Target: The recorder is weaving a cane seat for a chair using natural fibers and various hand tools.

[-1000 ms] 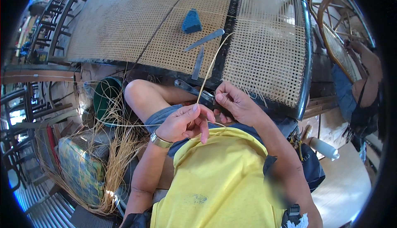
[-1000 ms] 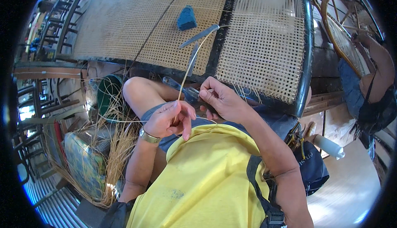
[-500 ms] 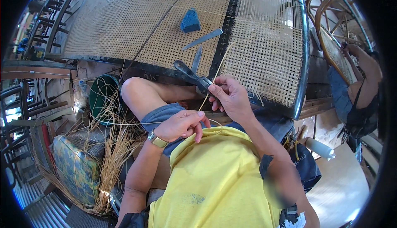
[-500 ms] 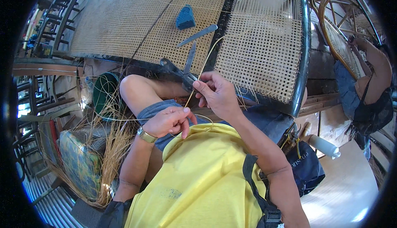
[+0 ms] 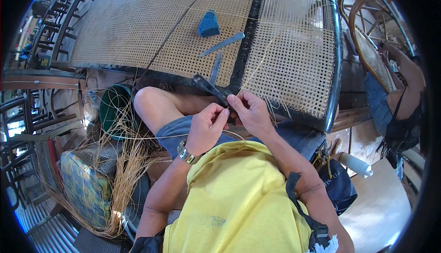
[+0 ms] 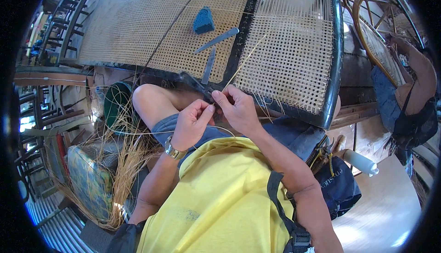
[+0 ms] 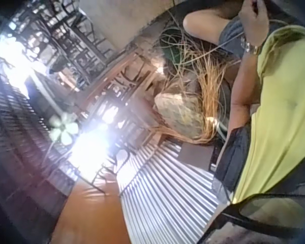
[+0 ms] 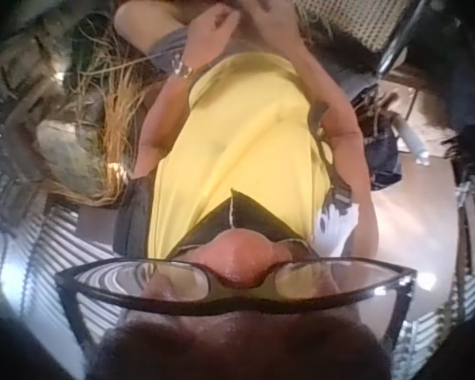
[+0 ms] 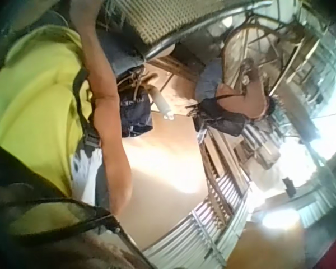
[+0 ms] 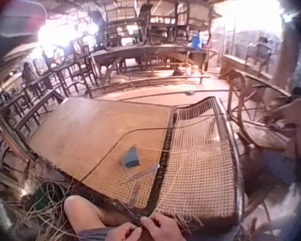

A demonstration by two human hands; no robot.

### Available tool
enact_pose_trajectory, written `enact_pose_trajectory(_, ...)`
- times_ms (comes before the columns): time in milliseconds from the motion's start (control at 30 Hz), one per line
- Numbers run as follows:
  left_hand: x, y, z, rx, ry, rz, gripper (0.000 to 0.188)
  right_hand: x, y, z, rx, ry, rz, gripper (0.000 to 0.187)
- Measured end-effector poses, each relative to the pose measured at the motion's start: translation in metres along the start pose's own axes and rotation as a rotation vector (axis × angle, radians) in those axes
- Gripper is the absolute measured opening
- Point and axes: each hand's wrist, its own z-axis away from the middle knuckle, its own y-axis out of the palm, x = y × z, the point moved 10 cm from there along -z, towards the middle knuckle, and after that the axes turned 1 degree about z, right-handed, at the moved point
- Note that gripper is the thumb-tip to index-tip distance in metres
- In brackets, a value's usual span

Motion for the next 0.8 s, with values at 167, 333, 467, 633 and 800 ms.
enact_pose_trajectory(167, -0.002, 0.002, -0.001, -0.054, -0.024, 0.084, 0.023, 0.004, 0.003, -0.003, 0.041, -0.009, -0.104, 0.027)
enact_pose_trajectory(333, -0.013, -0.008, 0.000, -0.150, 0.088, -0.047, 0.023, 0.020, 0.007, -0.008, 0.056, -0.039, -0.027, 0.028)
enact_pose_trajectory(467, -0.026, -0.031, 0.012, -0.272, 0.171, -0.064, 0.025, 0.033, 0.006, -0.022, 0.066, -0.003, -0.017, 0.029)
enact_pose_trajectory(633, -0.042, -0.073, 0.050, -0.274, 0.211, -0.260, 0.021, 0.046, -0.050, -0.063, -0.061, 0.055, -0.143, 0.031)
enact_pose_trajectory(800, -0.020, -0.151, 0.125, -0.293, 0.064, -0.371, 0.021, 0.070, -0.139, -0.107, -0.208, -0.060, -0.224, 0.027)
